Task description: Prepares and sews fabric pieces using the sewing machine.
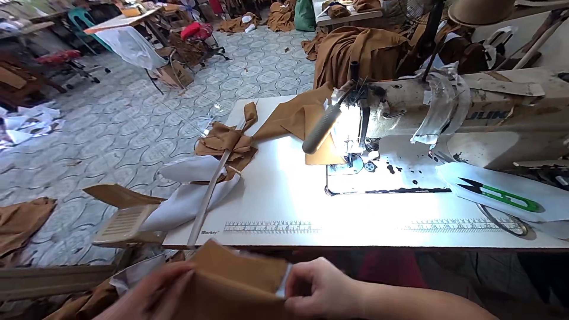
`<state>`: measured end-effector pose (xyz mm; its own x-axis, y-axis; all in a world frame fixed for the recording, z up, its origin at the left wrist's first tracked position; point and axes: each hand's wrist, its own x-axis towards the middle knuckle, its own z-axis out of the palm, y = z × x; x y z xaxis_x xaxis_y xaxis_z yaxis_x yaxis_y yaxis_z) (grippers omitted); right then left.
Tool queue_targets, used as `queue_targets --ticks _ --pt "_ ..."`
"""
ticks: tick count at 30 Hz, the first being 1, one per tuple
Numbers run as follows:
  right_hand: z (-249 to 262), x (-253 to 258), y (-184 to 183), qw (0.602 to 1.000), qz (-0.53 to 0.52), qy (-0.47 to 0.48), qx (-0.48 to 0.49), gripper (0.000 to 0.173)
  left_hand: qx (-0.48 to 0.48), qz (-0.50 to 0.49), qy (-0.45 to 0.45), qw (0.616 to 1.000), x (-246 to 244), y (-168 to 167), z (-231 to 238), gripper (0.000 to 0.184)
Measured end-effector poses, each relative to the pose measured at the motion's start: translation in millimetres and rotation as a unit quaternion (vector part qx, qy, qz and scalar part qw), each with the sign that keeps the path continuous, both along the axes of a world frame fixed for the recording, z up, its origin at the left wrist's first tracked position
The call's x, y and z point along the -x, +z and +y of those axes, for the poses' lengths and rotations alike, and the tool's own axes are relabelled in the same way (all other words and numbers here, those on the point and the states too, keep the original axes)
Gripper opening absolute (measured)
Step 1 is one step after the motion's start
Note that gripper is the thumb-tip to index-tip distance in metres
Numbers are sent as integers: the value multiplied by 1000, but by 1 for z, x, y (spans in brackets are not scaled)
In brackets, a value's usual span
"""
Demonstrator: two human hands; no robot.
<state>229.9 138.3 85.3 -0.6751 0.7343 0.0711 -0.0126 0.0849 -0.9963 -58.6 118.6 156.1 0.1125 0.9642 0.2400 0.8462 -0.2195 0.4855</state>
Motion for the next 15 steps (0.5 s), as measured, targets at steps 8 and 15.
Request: queue_targets --ticks 8,15 --pt "-10 -25 -9 983 -9 -106 152 14 -119 225 -165 953 -121 32 103 15" --pt "-42 -78 -77 807 -244 -460 -279 16 1 73 -343 936 -227 -82 175 26"
